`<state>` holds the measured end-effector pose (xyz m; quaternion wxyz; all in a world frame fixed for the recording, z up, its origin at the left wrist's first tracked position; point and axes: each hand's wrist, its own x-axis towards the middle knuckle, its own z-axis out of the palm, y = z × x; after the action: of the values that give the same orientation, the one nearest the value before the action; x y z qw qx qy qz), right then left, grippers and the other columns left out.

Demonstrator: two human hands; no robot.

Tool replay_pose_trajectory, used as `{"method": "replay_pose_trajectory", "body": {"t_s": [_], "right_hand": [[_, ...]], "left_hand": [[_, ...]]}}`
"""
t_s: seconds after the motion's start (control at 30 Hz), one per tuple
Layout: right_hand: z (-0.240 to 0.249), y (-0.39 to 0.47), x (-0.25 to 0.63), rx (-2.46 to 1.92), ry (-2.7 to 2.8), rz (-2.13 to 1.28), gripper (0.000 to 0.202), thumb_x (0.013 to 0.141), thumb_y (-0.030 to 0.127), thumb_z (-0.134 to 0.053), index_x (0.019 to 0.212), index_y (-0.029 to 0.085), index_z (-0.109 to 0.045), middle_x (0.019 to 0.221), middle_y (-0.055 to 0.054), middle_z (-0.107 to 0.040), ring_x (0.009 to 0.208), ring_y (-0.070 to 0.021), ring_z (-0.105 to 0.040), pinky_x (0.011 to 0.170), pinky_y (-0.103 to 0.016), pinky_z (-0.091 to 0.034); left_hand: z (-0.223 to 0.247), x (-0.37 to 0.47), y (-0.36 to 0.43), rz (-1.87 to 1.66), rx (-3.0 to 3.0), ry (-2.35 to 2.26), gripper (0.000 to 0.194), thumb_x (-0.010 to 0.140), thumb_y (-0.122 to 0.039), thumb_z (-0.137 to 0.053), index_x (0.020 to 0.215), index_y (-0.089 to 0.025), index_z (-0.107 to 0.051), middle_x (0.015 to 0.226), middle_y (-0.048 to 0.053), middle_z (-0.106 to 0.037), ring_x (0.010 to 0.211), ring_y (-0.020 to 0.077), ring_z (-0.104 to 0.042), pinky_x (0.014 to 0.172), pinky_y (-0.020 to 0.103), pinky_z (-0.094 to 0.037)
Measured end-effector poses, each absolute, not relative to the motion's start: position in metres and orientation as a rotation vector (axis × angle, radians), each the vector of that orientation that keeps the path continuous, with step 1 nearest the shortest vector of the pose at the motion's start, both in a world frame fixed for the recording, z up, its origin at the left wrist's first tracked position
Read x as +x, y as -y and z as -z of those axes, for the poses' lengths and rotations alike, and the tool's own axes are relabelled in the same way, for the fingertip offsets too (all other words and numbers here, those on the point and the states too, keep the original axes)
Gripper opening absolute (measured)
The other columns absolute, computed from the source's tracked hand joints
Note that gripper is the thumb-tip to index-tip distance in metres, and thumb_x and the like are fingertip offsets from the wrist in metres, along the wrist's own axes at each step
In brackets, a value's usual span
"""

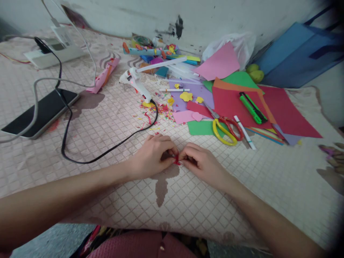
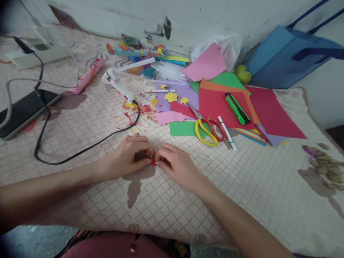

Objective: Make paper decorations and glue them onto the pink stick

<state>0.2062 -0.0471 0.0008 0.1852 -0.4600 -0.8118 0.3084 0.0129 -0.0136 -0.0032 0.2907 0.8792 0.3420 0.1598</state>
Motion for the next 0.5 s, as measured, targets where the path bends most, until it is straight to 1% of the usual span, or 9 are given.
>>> {"method": "replay_pose_trajectory", "body": {"t_s": [0.17,0.5], "right_hand": [[-0.0004,0.0476,0.2051,-1.315,2.270,-0.858,0.012,0.079,0.008,-0.053,0.077,0.019,-0.053,0.079,0.002,-0.051,0.074,-0.0107,-0.049,0.063,-0.023,-0.036],[-0.0007,0.0504,0.1986,-1.404,2.246,-0.795,0.014,0.074,0.005,-0.051,0.072,0.019,-0.050,0.075,0.002,-0.049,0.070,-0.0112,-0.047,0.060,-0.024,-0.035]], "left_hand": [[0.0045,0.0128,0.0137,-0.441,2.344,-0.930,0.008,0.076,-0.018,-0.054,0.081,-0.020,-0.060,0.084,0.001,-0.060,0.086,0.0176,-0.051,0.080,0.034,-0.035],[0.0049,0.0135,0.0163,-0.444,2.358,-0.952,0.008,0.075,-0.018,-0.054,0.082,-0.020,-0.059,0.084,0.000,-0.059,0.087,0.0178,-0.051,0.081,0.035,-0.034]]}}
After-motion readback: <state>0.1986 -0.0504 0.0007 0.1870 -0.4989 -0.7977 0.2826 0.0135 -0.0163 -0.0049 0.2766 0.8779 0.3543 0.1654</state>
